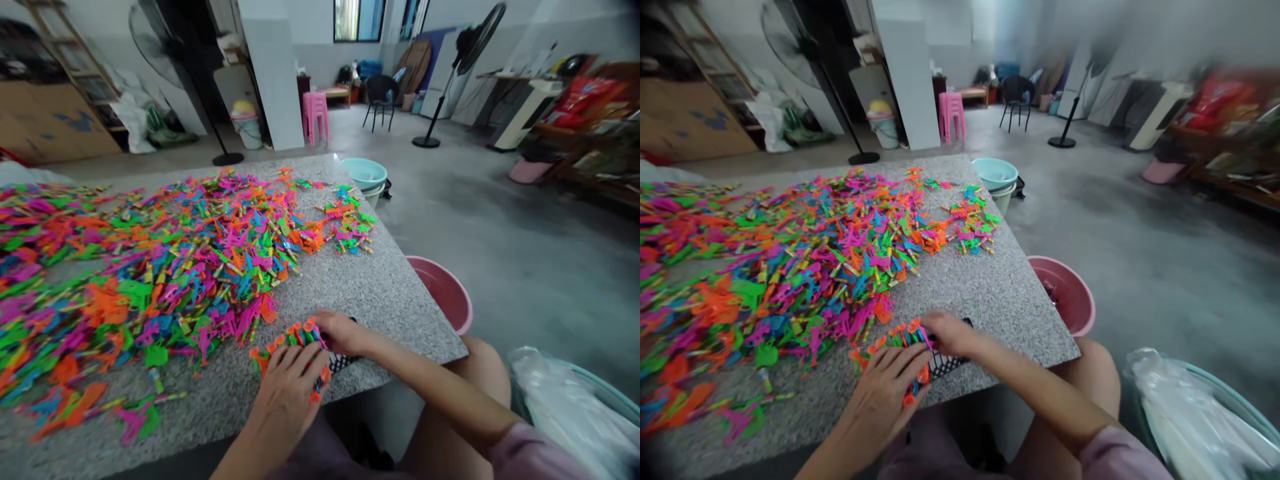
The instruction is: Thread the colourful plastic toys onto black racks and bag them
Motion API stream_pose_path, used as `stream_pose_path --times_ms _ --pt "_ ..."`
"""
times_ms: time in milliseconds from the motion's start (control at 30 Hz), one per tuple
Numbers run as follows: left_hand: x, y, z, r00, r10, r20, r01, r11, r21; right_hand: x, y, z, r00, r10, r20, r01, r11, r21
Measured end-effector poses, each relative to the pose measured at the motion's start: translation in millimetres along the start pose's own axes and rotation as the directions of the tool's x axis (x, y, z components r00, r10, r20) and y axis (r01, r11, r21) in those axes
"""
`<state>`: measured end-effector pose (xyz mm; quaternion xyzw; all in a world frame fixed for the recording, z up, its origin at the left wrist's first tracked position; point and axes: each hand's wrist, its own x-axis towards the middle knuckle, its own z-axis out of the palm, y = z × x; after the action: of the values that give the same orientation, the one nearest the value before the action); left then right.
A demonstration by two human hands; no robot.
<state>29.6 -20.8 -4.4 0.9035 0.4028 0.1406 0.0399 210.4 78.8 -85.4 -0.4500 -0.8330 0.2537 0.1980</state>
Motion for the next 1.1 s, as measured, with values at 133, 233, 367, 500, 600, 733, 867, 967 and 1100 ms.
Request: stream_pose_path --times_ms 133,233,367,500,600,733,867,967,1100 --pt "-1 -3 0 0.999 0.024 0.033 -0.025 0.999 0.034 66 44 -63 0.893 0.346 -0.289 -0.373 0.927 -0.042" --pt "2 -6 0 0.995 0.063 0.077 -0.066 0.997 0.035 106 67 -90 0.749 0.569 -0.340 -0.600 0.800 0.018" --pt "1 -9 -5 0.990 0.055 0.133 -0.052 0.998 -0.021 100 78 -83 0.758 0.610 -0.230 -0.612 0.788 0.070" --pt "1 -9 -25 0.990 0.049 0.132 -0.028 0.988 -0.155 28 60 -63 0.824 0.556 -0.111 -0.536 0.827 0.168" --pt "19 -3 -38 0.987 -0.158 -0.025 0.146 0.954 -0.260 -35 21 -59 0.897 0.366 -0.247 -0.324 0.926 0.195" --pt "61 11 -36 0.885 -0.464 -0.045 0.315 0.666 -0.676 -82 -35 -64 0.889 0.088 -0.449 -0.064 0.996 0.067" --pt "83 27 -24 0.886 -0.463 -0.009 0.273 0.536 -0.799 -94 -58 -67 0.881 -0.022 -0.473 0.014 1.000 -0.020" --pt "84 34 -21 0.881 -0.472 -0.022 0.268 0.537 -0.800 -94 -60 -67 0.863 -0.059 -0.501 0.048 0.998 -0.035" --pt "81 27 -29 0.904 -0.427 -0.004 0.263 0.564 -0.783 -89 -56 -65 0.850 -0.052 -0.524 0.029 0.998 -0.052"
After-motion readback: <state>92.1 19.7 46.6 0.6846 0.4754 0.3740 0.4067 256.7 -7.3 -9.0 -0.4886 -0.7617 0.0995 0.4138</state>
